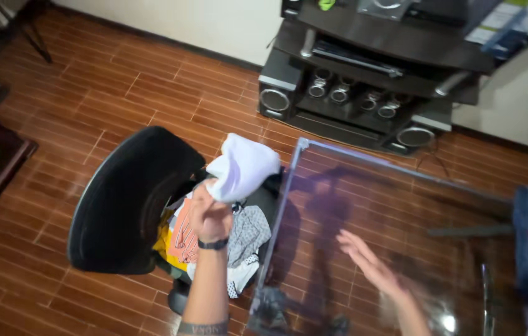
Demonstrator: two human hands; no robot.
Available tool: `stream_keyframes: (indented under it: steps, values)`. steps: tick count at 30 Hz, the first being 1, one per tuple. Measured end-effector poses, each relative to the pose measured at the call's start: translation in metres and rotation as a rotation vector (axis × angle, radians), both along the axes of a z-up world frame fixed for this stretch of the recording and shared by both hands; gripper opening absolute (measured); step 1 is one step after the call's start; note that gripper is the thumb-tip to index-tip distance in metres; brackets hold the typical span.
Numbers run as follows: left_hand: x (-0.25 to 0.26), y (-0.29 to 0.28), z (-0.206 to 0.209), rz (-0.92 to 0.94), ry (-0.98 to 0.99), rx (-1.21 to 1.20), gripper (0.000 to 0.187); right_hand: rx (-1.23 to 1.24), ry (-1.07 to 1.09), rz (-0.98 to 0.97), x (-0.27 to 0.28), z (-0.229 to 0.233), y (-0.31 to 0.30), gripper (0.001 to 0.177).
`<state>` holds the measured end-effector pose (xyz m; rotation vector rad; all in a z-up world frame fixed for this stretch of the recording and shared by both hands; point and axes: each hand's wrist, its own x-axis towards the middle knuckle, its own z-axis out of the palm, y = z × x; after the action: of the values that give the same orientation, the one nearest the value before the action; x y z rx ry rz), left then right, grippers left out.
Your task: The person picks up several garments from a chair and folds them one at a time on a glass table, including a polo shirt, a t-shirt with a skull graphic, and others, before stacking them on the table.
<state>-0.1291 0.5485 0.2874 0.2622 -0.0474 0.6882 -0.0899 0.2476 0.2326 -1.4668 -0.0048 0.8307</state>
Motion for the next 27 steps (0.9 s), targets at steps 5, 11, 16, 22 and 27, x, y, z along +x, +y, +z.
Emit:
stream_keyframes:
  steps: [5,11,16,22,27]
  values:
    - [-0.036,-0.116,0.018,-0.289,-0.017,-0.134,0.03,0.24,0.364,-0.515,0.006,-0.017,0.004,0.046]
    - [-0.064,-0.215,0.01,-0.708,0.801,0.123,0.063,0.579,0.478,-0.776,-0.057,0.147,-0.025,0.04]
    - [-0.069,-0.261,0.003,-0.816,0.949,0.29,0.054,0.957,0.116,-0.385,-0.074,0.094,-0.107,0.074]
    - [-0.049,-0.316,0.103,-0.718,0.95,0.154,0.03,0.991,-0.114,-0.237,-0.089,0.119,-0.197,0.086]
    - [-0.054,-0.329,0.08,-0.675,0.874,0.123,0.032,-0.095,-0.413,-0.176,-0.126,-0.001,-0.336,0.055]
